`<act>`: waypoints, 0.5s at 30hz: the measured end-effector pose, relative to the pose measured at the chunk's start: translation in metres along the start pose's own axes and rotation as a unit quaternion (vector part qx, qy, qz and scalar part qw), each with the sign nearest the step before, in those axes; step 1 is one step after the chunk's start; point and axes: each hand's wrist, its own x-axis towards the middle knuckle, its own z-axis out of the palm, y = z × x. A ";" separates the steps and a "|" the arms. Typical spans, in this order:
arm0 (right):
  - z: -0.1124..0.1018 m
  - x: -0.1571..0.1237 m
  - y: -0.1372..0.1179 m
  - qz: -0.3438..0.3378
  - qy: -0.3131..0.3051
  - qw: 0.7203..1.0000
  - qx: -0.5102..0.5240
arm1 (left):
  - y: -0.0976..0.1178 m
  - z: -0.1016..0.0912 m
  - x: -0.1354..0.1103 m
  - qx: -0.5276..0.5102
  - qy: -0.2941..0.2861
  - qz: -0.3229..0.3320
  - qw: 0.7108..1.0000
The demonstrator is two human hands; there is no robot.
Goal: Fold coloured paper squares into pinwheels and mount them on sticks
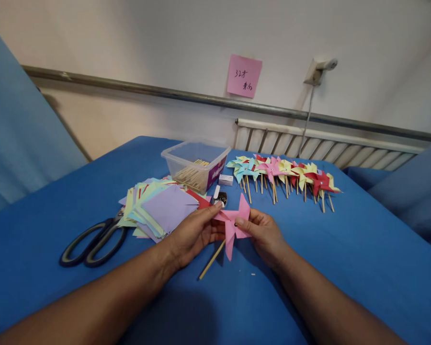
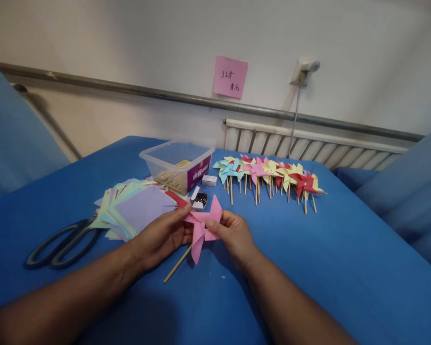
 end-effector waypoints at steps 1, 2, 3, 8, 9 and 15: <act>0.000 0.000 0.000 0.000 0.001 1.000 -0.002 | 0.000 0.000 0.000 -0.001 -0.002 -0.003 1.000; 0.000 0.000 0.000 -0.002 0.002 1.000 -0.004 | 0.000 0.000 0.000 -0.003 -0.005 -0.005 1.000; 0.000 0.000 0.000 -0.004 0.004 1.000 -0.007 | 0.000 0.000 0.000 -0.004 -0.008 -0.007 1.000; 0.000 0.001 0.000 -0.002 0.000 1.000 -0.019 | -0.001 -0.001 0.001 -0.003 -0.003 -0.016 1.000; 0.001 0.000 0.001 0.000 0.001 1.000 -0.021 | -0.001 -0.002 0.001 -0.002 0.000 -0.019 1.000; -0.002 0.004 -0.003 -0.005 0.041 0.999 0.003 | 0.000 -0.002 0.001 0.020 -0.008 -0.031 0.999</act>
